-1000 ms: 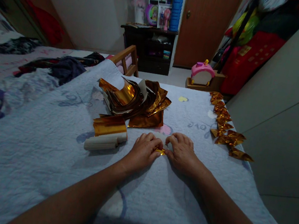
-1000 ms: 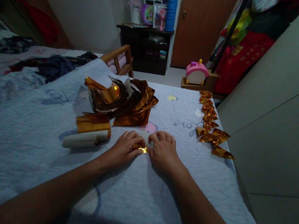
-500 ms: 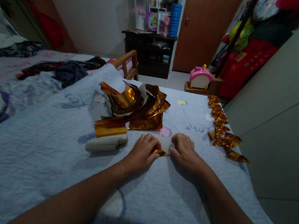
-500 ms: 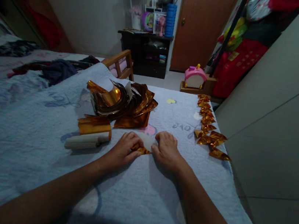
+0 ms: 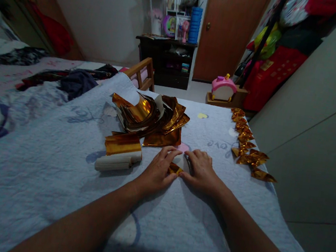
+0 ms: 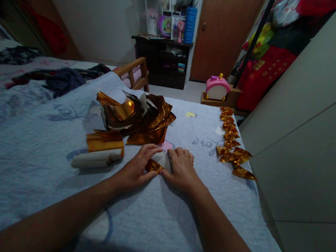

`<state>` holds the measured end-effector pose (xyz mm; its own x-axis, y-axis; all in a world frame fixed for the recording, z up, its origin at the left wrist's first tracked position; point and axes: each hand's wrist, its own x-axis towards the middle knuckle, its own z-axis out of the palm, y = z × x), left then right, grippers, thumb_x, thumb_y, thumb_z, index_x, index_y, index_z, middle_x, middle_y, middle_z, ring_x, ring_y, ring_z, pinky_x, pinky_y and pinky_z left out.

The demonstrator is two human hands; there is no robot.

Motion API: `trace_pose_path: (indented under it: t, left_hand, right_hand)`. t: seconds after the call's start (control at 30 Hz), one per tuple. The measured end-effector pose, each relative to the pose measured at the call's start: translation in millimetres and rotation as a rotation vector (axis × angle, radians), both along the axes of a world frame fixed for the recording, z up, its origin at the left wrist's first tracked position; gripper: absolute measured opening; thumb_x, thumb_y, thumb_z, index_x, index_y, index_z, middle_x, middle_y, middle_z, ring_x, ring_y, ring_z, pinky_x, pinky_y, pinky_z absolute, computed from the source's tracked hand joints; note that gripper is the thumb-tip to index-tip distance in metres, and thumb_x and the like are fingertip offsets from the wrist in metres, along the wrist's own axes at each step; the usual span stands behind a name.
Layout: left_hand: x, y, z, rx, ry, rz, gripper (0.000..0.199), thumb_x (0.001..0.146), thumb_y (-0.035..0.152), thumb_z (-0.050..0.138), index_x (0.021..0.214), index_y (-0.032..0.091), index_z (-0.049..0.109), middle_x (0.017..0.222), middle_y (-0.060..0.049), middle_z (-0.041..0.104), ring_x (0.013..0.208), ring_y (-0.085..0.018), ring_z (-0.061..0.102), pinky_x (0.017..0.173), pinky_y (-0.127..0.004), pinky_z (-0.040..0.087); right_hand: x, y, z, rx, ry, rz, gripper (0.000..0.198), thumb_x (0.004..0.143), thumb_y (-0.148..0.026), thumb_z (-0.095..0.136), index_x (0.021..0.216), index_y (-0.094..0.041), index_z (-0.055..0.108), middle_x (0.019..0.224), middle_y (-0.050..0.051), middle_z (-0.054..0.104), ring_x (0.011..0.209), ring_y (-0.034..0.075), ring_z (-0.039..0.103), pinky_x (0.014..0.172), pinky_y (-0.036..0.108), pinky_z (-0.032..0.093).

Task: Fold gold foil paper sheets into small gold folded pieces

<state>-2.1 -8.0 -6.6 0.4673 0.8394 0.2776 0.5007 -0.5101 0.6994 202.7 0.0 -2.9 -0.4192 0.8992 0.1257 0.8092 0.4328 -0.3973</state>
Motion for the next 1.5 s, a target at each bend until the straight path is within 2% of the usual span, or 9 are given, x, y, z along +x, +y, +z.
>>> trace_pose_path:
  t: [0.13,0.4,0.6,0.7,0.8,0.97,1.17,1.37,1.5]
  left_hand:
    - [1.3,-2.0,-1.7,0.09,-0.006,-0.039,0.082,0.079,0.007,0.065,0.151,0.03,0.031,0.147,-0.013,0.034,0.141,-0.032,0.039,0.118,-0.053,0.038]
    - [5.6,-7.4,-2.0,0.225,-0.009,-0.056,0.098,0.08,-0.001,0.064,0.156,0.037,0.015,0.153,-0.012,0.027,0.143,-0.032,0.038,0.11,-0.048,0.05]
    - [5.5,-7.7,2.0,0.227,-0.09,0.008,0.096,0.081,0.004,0.067,0.156,0.035,0.015,0.15,-0.014,0.031,0.141,-0.032,0.04,0.108,-0.048,0.049]
    - [5.5,-4.6,2.1,0.109,-0.242,0.103,0.1,0.079,0.013,0.074,0.155,0.034,0.013,0.147,-0.014,0.036,0.134,-0.03,0.048,0.107,-0.047,0.048]
    - [6.3,-1.0,3.2,-0.17,-0.441,0.119,0.1,0.078,0.021,0.079,0.153,0.031,0.014,0.136,-0.012,0.05,0.116,-0.024,0.061,0.101,-0.042,0.05]
    - [11.1,1.5,9.3,-0.557,-0.683,0.047,0.057,0.081,0.027,0.077,0.128,0.02,0.046,0.108,-0.008,0.07,0.096,-0.02,0.069,0.087,-0.032,0.052]
    - [12.0,2.1,17.3,-0.614,-0.816,0.14,0.056,0.073,0.026,0.083,0.118,0.021,0.049,0.085,0.001,0.07,0.077,-0.014,0.066,0.07,-0.024,0.049]
    - [6.8,2.0,19.2,-0.652,-0.773,0.16,0.064,0.073,0.024,0.081,0.123,0.021,0.041,0.082,0.001,0.071,0.063,-0.011,0.062,0.061,-0.023,0.046]
    - [6.6,1.3,19.7,-0.669,-0.745,0.138,0.067,0.072,0.024,0.082,0.123,0.021,0.04,0.074,0.004,0.069,0.058,-0.011,0.06,0.059,-0.023,0.046]
  right_hand:
    - [0.3,0.3,-1.4,-0.002,0.049,-0.003,0.065,0.078,-0.035,0.073,0.136,-0.014,0.052,0.126,0.018,0.056,0.113,0.036,0.048,0.095,0.051,0.039]
    - [-0.3,1.3,6.7,-0.145,0.269,0.082,0.055,0.076,-0.016,0.071,0.129,-0.018,0.057,0.12,0.013,0.067,0.106,0.028,0.059,0.091,0.041,0.043]
    - [-2.7,-0.3,13.2,-0.256,0.374,0.086,0.012,0.079,-0.016,0.066,0.09,-0.018,0.068,0.085,0.004,0.07,0.077,0.02,0.062,0.071,0.031,0.042]
    - [-1.5,0.6,13.3,-0.316,0.51,0.029,0.011,0.077,-0.019,0.067,0.088,-0.018,0.068,0.081,0.002,0.068,0.072,0.018,0.059,0.066,0.029,0.04]
    - [-1.2,1.4,13.7,-0.42,0.695,-0.006,0.025,0.075,-0.024,0.068,0.099,-0.017,0.068,0.087,0.003,0.068,0.074,0.018,0.058,0.066,0.028,0.042]
    - [-4.4,-0.7,15.8,-0.509,0.865,-0.04,0.028,0.077,-0.032,0.07,0.101,-0.017,0.068,0.086,0.003,0.064,0.072,0.016,0.054,0.063,0.028,0.042]
    - [-5.5,-2.7,16.5,-0.579,0.889,-0.002,0.029,0.079,-0.034,0.071,0.103,-0.018,0.068,0.078,0.0,0.061,0.064,0.013,0.05,0.056,0.025,0.039]
    - [-5.2,-0.9,10.7,-0.64,0.929,0.009,0.048,0.075,-0.029,0.074,0.12,-0.018,0.063,0.097,0.005,0.068,0.073,0.016,0.058,0.061,0.026,0.045]
    - [-5.9,-0.3,8.6,-0.644,0.911,0.051,0.047,0.076,-0.028,0.073,0.12,-0.017,0.065,0.098,0.006,0.069,0.076,0.017,0.06,0.064,0.028,0.046]
